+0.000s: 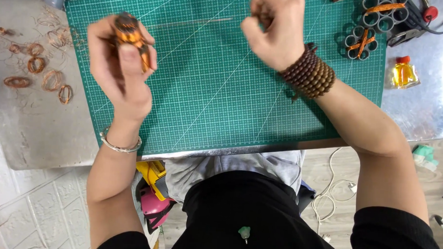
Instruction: Assembling and inspecting a copper-wound electrical component on a workbench using a probe tool and smartphone for reference.
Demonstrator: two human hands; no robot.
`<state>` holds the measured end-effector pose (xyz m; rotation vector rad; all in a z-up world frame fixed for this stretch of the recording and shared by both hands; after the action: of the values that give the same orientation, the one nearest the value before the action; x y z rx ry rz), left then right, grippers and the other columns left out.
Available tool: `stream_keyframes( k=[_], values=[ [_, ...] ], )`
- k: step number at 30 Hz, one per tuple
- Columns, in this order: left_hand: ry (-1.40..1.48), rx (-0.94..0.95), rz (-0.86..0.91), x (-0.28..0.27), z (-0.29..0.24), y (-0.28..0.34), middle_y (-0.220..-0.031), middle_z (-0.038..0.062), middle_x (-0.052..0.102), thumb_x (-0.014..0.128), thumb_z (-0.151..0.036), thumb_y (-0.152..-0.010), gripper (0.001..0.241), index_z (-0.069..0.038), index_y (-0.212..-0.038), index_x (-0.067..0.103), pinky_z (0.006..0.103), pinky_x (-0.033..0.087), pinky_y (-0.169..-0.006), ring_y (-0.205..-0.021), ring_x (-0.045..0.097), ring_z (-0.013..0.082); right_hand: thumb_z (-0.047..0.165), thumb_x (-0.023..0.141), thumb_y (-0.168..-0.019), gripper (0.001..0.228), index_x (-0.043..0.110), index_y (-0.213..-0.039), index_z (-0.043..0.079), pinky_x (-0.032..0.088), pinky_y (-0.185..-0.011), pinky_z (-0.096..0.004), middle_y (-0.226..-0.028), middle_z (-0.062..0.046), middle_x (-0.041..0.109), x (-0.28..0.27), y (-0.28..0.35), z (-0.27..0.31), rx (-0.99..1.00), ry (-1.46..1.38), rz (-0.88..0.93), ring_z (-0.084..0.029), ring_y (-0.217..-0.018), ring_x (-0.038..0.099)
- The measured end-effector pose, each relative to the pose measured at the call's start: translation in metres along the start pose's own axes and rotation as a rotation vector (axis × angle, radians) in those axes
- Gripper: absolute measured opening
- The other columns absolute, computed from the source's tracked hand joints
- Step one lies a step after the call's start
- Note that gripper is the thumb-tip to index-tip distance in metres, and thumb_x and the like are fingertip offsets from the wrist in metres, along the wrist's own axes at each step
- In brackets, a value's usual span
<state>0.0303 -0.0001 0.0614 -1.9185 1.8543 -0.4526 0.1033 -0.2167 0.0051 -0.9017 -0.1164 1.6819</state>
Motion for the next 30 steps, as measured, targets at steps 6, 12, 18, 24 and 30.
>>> stream_keyframes(
  k=[6, 12, 18, 24, 30],
  values=[
    [-0.027, 0.038, -0.065, -0.018, -0.008, -0.013, -0.092, 0.011, 0.047, 0.038, -0.037, -0.104, 0.030, -0.007, -0.104, 0.038, 0.0250, 0.033, -0.046, -0.049, 0.034, 0.0147, -0.010, 0.056, -0.078, 0.030, 0.034, -0.064, 0.005, 0.018, -0.052, -0.030, -0.055, -0.003, 0.027, -0.015, -0.001, -0.022, 0.000, 0.092, -0.015, -0.013, -0.050, 0.019],
    [-0.033, 0.034, -0.156, -0.048, 0.002, -0.020, -0.092, 0.011, 0.046, 0.036, -0.035, -0.105, 0.026, -0.010, -0.107, 0.041, 0.0234, 0.030, -0.043, -0.052, 0.039, 0.0159, 0.001, 0.062, -0.079, 0.023, 0.042, -0.067, 0.006, 0.025, -0.054, -0.032, -0.056, -0.002, 0.035, -0.039, 0.003, -0.038, -0.011, 0.274, -0.048, -0.013, -0.051, 0.026],
    [-0.001, -0.058, -0.238, -0.063, 0.005, -0.020, -0.092, 0.008, 0.049, 0.038, -0.036, -0.102, 0.025, -0.013, -0.108, 0.045, 0.0203, 0.027, -0.042, -0.059, 0.046, 0.0132, 0.008, 0.060, -0.086, 0.016, 0.050, -0.075, 0.006, 0.037, -0.063, -0.033, -0.062, -0.002, 0.044, -0.073, 0.021, -0.068, 0.058, 0.463, -0.033, -0.014, -0.056, 0.038],
    [0.005, -0.049, -0.200, -0.061, 0.003, -0.021, -0.091, 0.008, 0.049, 0.038, -0.036, -0.102, 0.025, -0.012, -0.103, 0.044, 0.0193, 0.028, -0.043, -0.058, 0.046, 0.0125, 0.006, 0.056, -0.089, 0.017, 0.048, -0.074, 0.004, 0.033, -0.067, -0.034, -0.063, -0.002, 0.043, -0.105, 0.051, -0.079, 0.206, 0.564, 0.002, -0.012, -0.055, 0.035],
    [-0.024, -0.032, -0.206, -0.062, -0.004, -0.019, -0.093, 0.009, 0.050, 0.038, -0.035, -0.104, 0.024, -0.013, -0.109, 0.045, 0.0203, 0.031, -0.045, -0.058, 0.045, 0.0136, 0.006, 0.060, -0.087, 0.020, 0.047, -0.073, 0.004, 0.037, -0.069, -0.035, -0.060, -0.001, 0.041, -0.129, 0.072, -0.088, 0.213, 0.593, -0.032, -0.011, -0.053, 0.035]
  ],
)
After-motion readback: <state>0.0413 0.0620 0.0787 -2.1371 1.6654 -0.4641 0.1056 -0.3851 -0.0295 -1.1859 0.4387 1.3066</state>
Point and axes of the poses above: each hand's wrist, its own y-axis away from the middle knuckle, its own x-axis out of the palm, z = x × y, the point moved 6 cm from there along -y, towards the middle knuckle
